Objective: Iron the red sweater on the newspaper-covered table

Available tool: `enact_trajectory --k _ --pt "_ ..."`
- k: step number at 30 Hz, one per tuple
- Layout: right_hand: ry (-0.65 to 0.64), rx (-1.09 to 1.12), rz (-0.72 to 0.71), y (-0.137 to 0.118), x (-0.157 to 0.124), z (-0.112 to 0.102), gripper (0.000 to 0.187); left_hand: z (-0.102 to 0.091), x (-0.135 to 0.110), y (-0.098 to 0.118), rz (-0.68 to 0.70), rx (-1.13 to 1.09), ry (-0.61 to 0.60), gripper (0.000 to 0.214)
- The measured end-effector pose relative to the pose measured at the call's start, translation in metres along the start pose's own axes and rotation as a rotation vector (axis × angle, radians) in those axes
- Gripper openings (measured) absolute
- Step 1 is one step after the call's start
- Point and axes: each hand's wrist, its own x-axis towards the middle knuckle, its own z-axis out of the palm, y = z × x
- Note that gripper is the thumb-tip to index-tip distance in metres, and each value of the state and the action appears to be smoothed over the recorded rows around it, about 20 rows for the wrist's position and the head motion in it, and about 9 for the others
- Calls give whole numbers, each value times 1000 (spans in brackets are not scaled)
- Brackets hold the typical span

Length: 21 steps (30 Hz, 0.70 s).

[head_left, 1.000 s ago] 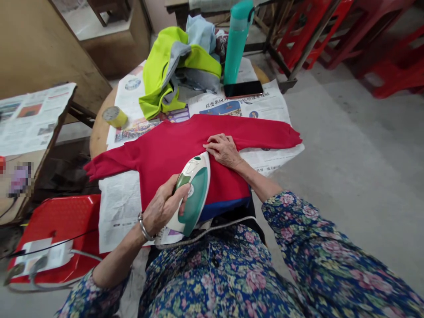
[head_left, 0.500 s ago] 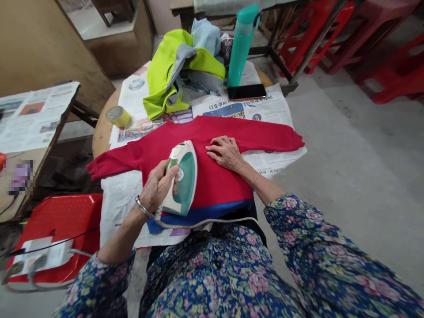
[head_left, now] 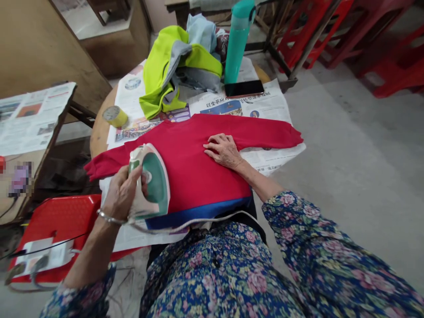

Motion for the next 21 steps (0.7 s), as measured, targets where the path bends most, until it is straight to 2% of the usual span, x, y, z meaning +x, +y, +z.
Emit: enact_trajectory --k 4,6,8,11,16,19,21 --pt "2 4 1 0 -1 0 36 -4 -45 -17 117 190 -66 49" --pt "10 7 -2 0 -2 0 36 1 -55 -16 195 253 -106 44" --pt "18 9 -2 0 -2 0 36 9 -52 -11 248 271 -167 40" --pt "18 8 -3 1 -3 0 36 22 -26 0 287 242 -255 36" --pt "10 -9 1 0 -3 -1 34 47 39 24 356 161 -368 30" --pt "3 -28 4 -1 -4 -1 33 65 71 42 324 67 -424 25" --pt "7 -31 0 0 -4 0 33 75 85 53 277 14 -405 22"
